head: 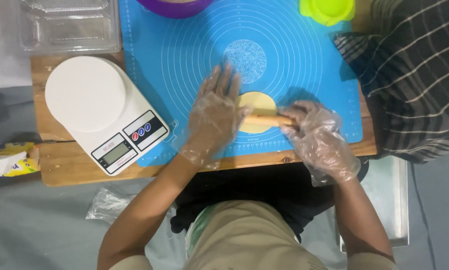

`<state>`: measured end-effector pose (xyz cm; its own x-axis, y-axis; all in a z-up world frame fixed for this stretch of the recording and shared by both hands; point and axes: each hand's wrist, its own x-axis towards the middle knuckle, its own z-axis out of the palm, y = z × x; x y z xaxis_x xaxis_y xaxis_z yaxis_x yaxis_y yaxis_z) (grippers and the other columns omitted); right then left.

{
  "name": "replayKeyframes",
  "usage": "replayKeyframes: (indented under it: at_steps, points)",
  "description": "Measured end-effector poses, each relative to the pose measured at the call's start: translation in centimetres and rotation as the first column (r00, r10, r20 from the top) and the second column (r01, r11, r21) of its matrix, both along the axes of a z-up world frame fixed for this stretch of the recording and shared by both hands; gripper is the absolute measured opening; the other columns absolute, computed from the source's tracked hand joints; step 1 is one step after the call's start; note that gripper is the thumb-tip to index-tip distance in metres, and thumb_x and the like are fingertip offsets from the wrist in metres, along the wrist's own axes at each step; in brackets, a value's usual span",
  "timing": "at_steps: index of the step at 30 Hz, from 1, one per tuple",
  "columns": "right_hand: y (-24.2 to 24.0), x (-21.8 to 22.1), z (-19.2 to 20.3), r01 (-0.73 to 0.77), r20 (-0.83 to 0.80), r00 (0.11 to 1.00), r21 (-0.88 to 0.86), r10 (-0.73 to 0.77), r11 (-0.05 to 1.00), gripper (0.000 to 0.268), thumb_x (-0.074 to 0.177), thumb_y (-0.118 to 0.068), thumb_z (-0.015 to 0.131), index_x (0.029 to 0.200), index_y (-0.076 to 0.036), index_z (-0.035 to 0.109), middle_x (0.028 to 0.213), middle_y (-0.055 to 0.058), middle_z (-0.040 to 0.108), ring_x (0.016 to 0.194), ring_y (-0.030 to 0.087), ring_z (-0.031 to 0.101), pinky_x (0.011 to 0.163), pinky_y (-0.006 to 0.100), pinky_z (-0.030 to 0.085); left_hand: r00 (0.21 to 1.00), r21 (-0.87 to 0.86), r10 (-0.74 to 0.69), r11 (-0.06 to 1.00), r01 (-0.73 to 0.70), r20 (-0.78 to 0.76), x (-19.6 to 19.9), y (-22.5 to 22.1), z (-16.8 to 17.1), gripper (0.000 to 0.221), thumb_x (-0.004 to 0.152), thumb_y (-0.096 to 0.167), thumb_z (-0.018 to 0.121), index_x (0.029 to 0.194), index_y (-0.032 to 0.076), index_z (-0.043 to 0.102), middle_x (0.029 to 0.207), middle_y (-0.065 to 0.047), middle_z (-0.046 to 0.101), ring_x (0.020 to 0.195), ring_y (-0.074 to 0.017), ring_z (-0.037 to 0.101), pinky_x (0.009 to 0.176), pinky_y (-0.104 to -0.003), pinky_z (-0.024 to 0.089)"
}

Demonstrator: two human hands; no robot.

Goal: Rolling a small piece of dough into a flat circle using a wooden rolling pin on a silicone mat.

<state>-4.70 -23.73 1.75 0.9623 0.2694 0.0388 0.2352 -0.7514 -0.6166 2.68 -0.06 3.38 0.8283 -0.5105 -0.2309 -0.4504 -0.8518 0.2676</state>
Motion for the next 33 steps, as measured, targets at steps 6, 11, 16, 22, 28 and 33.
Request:
replayKeyframes:
  at_steps: [6, 11, 16, 22, 28, 33]
  points:
    - [1.6, 3.8, 0.8, 0.035, 0.065, 0.998, -0.514, -0.002, 0.857, 0.076, 0.108, -0.058, 0.018, 0.142, -0.002, 0.057, 0.139, 0.023, 0.060, 0.134, 0.038, 0.053, 0.109, 0.048, 0.045, 0.999, 0.024, 0.016, 1.000, -0.017, 0.041, 2.8, -1.1, -1.8, 0.075, 0.104, 0.055, 0.036, 0.160, 0.005, 0.027, 0.166, -0.025, 0.013, 0.153, -0.0392, 0.015, 0.124, -0.054, 0.013]
    - [-0.3, 7.0, -1.8, 0.120, 0.290, 0.957, -0.449, 0.017, 0.886, 0.058, 0.111, -0.026, 0.038, 0.163, -0.005, 0.024, 0.168, 0.017, 0.029, 0.155, 0.032, 0.025, 0.127, 0.050, 0.025, 0.963, 0.021, -0.014, 1.000, 0.009, 0.270, 5.6, -1.3, -4.0, 0.078, 0.108, 0.064, 0.023, 0.159, 0.004, 0.023, 0.163, -0.024, 0.017, 0.151, -0.0398, 0.018, 0.123, -0.050, 0.023]
    - [-0.4, 9.9, -1.8, 0.158, 0.146, 0.984, -0.456, -0.101, 0.876, 0.058, 0.110, -0.032, 0.036, 0.159, -0.001, 0.037, 0.166, 0.018, 0.025, 0.152, 0.033, 0.017, 0.123, 0.051, 0.011, 0.965, -0.070, 0.016, 0.998, 0.003, 0.261, 8.6, -2.0, -5.8, 0.077, 0.109, 0.058, 0.026, 0.157, -0.002, 0.026, 0.162, -0.026, 0.018, 0.152, -0.0403, 0.016, 0.124, -0.048, 0.013]
    - [-1.5, 11.0, -2.9, 0.202, 0.182, 0.975, -0.458, -0.132, 0.866, 0.056, 0.114, -0.035, 0.033, 0.162, -0.007, 0.036, 0.166, 0.017, 0.026, 0.152, 0.035, 0.018, 0.122, 0.051, 0.011, 0.967, -0.150, 0.078, 0.988, -0.042, 0.243, 9.9, -2.2, -5.9, 0.074, 0.111, 0.056, 0.027, 0.156, -0.003, 0.027, 0.162, -0.025, 0.020, 0.152, -0.0393, 0.021, 0.124, -0.046, 0.018]
    - [-0.5, 8.7, -2.7, 0.208, 0.147, 0.975, -0.308, -0.169, 0.928, 0.052, 0.109, -0.032, 0.040, 0.156, -0.012, 0.042, 0.165, 0.010, 0.028, 0.152, 0.029, 0.020, 0.122, 0.048, 0.015, 0.970, -0.101, 0.060, 0.994, -0.037, 0.235, 6.9, -1.7, -4.5, 0.073, 0.110, 0.055, 0.028, 0.156, -0.002, 0.026, 0.162, -0.026, 0.018, 0.152, -0.0405, 0.016, 0.125, -0.047, 0.014]
    - [-0.1, 5.6, -2.4, 0.172, 0.328, 0.944, -0.438, -0.021, 0.882, 0.052, 0.111, -0.029, 0.040, 0.158, -0.005, 0.041, 0.164, 0.017, 0.035, 0.151, 0.031, 0.030, 0.121, 0.051, 0.028, 0.947, 0.079, 0.023, 0.996, -0.050, 0.320, 3.8, -1.0, -3.8, 0.079, 0.107, 0.065, 0.020, 0.158, 0.005, 0.026, 0.162, -0.023, 0.022, 0.150, -0.0386, 0.022, 0.122, -0.047, 0.025]
